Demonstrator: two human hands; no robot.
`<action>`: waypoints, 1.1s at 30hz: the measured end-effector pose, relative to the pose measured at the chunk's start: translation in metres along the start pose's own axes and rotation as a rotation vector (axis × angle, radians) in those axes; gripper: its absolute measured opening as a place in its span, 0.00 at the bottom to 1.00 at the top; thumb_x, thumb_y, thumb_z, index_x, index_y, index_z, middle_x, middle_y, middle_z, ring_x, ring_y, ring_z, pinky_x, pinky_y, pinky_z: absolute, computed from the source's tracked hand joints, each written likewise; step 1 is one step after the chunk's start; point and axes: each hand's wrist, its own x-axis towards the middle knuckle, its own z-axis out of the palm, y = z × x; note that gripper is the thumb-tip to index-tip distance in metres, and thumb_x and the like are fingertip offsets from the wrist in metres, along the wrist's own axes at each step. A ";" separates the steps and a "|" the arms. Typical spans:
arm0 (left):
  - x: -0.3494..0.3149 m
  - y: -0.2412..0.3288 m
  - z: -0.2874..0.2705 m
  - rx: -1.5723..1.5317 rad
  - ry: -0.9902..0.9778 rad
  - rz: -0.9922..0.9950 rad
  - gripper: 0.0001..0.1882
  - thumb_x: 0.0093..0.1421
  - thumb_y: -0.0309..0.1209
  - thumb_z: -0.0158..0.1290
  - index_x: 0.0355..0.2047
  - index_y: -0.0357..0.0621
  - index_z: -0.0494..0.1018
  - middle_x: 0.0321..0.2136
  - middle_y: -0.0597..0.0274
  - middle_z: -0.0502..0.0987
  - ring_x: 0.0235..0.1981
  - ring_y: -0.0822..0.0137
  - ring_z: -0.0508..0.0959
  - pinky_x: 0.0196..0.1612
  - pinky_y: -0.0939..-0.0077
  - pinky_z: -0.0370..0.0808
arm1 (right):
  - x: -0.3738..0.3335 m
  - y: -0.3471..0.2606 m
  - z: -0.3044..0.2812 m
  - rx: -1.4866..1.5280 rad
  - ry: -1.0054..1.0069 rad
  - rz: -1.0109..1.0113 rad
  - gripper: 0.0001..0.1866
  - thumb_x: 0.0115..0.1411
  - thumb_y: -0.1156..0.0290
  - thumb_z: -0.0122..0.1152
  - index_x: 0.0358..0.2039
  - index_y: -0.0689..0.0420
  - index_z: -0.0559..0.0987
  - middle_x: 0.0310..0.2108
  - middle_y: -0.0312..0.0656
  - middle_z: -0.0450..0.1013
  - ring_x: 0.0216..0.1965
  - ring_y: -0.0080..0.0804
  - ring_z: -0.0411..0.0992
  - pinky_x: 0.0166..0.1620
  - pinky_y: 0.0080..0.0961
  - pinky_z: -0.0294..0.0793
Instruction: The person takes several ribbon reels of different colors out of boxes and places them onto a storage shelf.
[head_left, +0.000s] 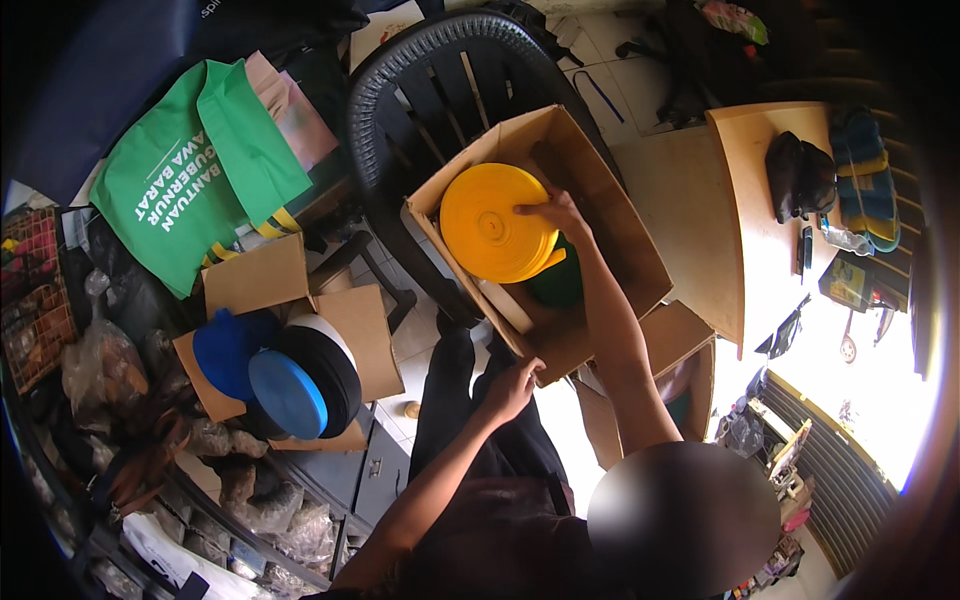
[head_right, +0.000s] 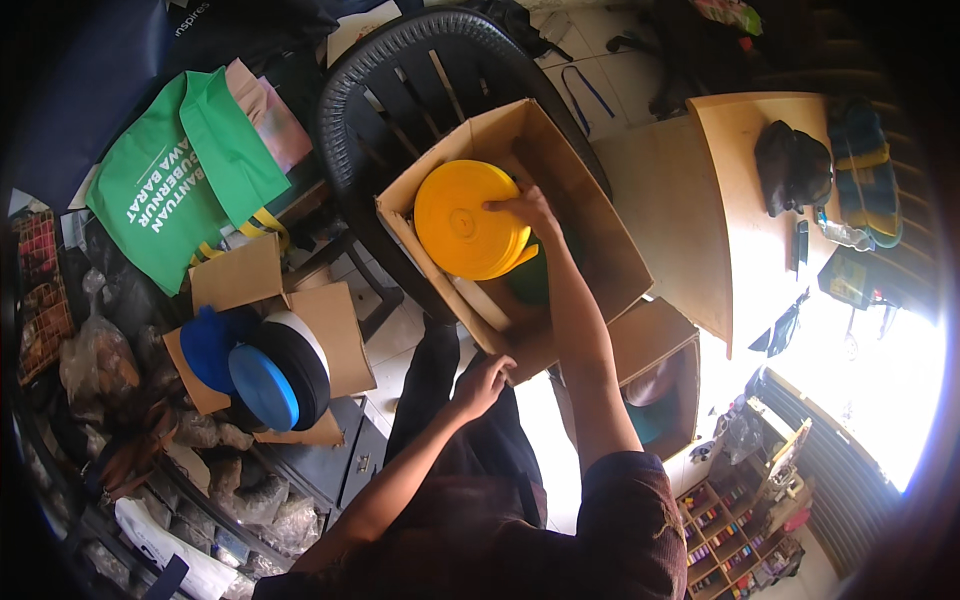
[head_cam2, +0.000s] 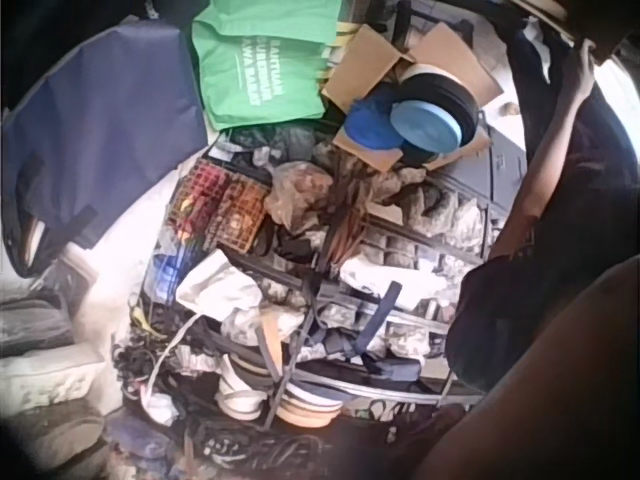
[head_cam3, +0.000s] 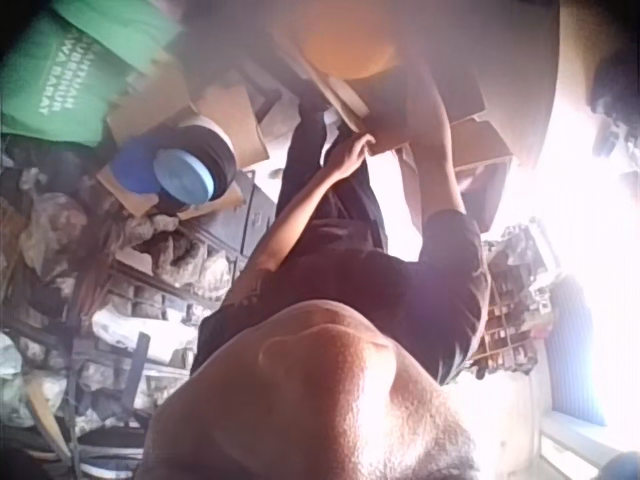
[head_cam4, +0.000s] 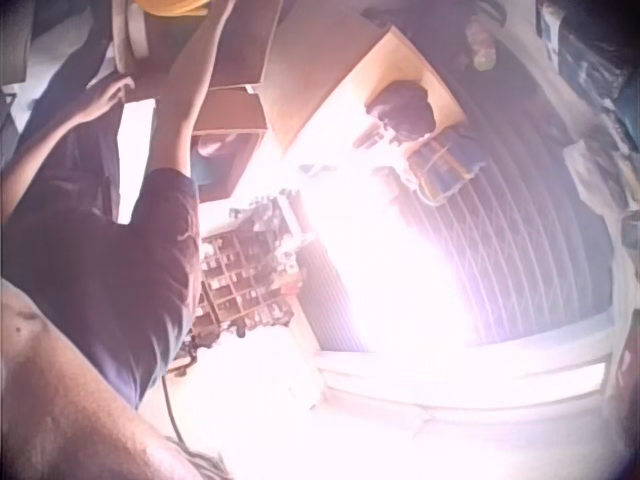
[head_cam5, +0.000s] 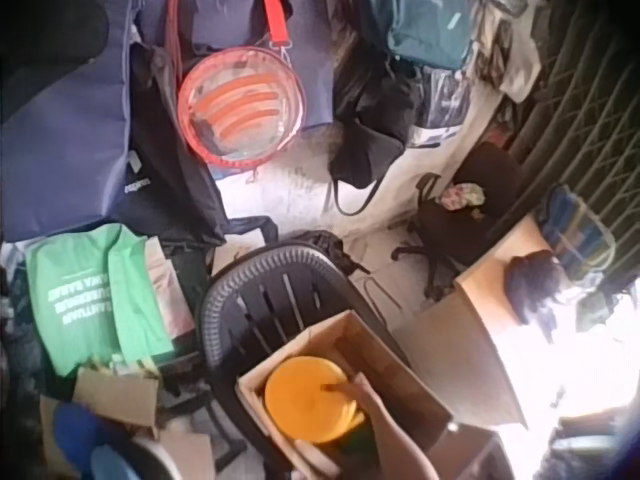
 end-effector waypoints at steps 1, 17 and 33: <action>0.000 -0.003 0.003 -0.035 0.019 0.001 0.10 0.61 0.22 0.47 0.44 0.43 0.68 0.35 0.52 0.79 0.37 0.55 0.80 0.39 0.63 0.76 | -0.014 -0.013 0.001 0.038 -0.007 -0.167 0.38 0.38 0.58 0.78 0.48 0.63 0.77 0.38 0.46 0.79 0.41 0.40 0.78 0.49 0.30 0.76; -0.039 0.078 -0.054 -1.133 0.369 0.213 0.34 0.67 0.58 0.35 0.58 0.41 0.63 0.53 0.54 0.71 0.53 0.58 0.72 0.56 0.58 0.69 | -0.377 -0.150 -0.141 0.572 0.150 -0.600 0.27 0.41 0.70 0.74 0.41 0.68 0.77 0.32 0.47 0.78 0.32 0.32 0.77 0.42 0.29 0.76; -0.376 0.365 -0.050 -0.237 1.093 1.054 0.30 0.45 0.21 0.68 0.48 0.29 0.69 0.38 0.54 0.79 0.41 0.67 0.80 0.46 0.73 0.77 | -0.547 -0.156 -0.083 1.424 -0.624 -1.307 0.39 0.47 0.68 0.68 0.59 0.66 0.64 0.51 0.51 0.70 0.52 0.45 0.71 0.55 0.41 0.72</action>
